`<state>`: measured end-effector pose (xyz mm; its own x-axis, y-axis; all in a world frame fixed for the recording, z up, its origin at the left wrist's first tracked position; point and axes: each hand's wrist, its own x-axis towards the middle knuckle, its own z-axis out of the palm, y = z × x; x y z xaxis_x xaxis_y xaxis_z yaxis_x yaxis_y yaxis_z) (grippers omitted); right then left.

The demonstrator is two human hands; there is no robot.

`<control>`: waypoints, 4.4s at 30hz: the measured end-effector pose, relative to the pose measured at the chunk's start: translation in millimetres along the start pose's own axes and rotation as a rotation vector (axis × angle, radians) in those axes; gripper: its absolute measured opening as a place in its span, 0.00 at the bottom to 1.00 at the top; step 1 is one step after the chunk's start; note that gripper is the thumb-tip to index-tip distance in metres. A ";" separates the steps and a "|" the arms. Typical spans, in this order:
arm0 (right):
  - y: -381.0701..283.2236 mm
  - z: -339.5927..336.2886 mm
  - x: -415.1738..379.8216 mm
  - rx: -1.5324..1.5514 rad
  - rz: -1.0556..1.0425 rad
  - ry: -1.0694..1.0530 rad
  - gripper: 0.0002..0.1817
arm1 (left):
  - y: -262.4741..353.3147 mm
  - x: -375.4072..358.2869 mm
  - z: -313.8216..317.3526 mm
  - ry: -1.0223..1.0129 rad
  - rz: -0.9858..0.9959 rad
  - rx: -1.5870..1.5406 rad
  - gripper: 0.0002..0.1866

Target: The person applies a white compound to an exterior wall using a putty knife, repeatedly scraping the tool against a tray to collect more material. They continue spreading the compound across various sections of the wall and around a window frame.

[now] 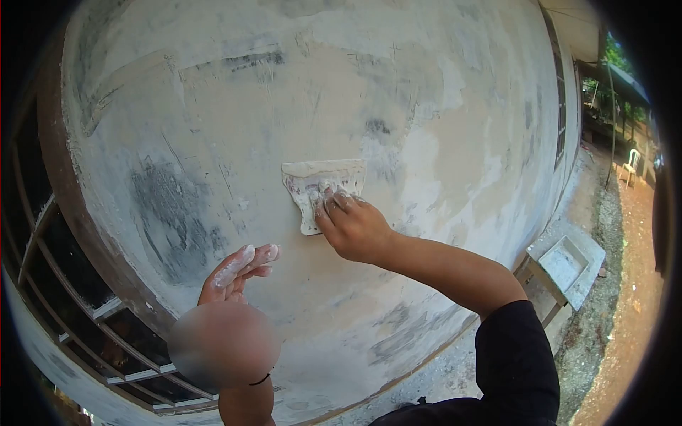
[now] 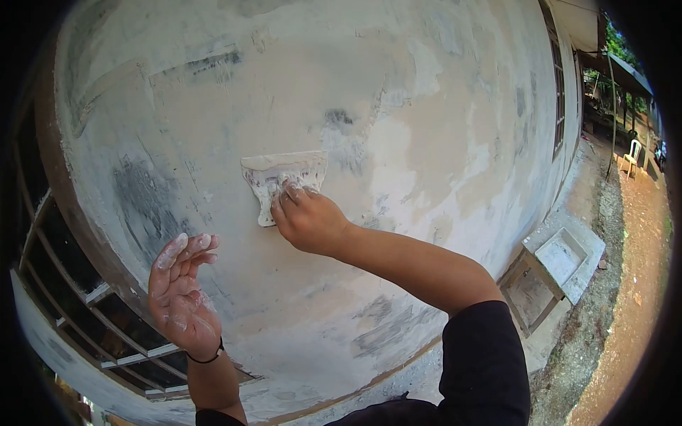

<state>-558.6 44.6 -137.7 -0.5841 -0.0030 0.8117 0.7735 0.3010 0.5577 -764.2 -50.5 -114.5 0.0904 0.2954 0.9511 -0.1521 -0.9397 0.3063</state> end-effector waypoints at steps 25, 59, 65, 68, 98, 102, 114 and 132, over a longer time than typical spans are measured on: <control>65.0 -29.0 76.4 0.208 0.247 -0.233 0.14 | 3.5 -5.1 -19.3 0.016 0.026 0.055 0.31; 22.0 -0.7 29.5 -0.032 0.147 0.052 0.14 | 4.8 -15.3 -24.5 0.013 -0.041 0.010 0.30; -53.5 -6.0 -30.7 0.085 0.061 -0.156 0.16 | 1.4 -37.7 -34.5 0.021 -0.126 -0.071 0.31; -89.9 -20.5 -55.6 0.159 0.084 -0.193 0.14 | 2.3 -48.2 -33.6 0.021 -0.150 -0.102 0.31; 164.0 -101.1 176.5 0.085 0.395 0.064 0.07 | 29.5 -21.1 33.6 0.081 -0.053 0.097 0.31; 130.6 -76.0 142.1 -0.060 0.159 0.253 0.07 | 35.6 -24.1 22.4 0.092 -0.050 0.027 0.33; 1.5 -16.7 18.2 0.112 0.093 0.008 0.13 | 11.9 -44.4 -17.0 0.024 -0.176 -0.086 0.31; 151.6 -32.1 138.0 -0.056 0.153 0.107 0.16 | 9.3 -26.8 6.4 0.074 -0.090 0.083 0.30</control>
<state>-514.1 59.1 64.4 -0.4311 -0.0639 0.9000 0.8656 0.2524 0.4325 -761.7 -68.2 -137.4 0.0269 0.3885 0.9210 -0.0647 -0.9188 0.3895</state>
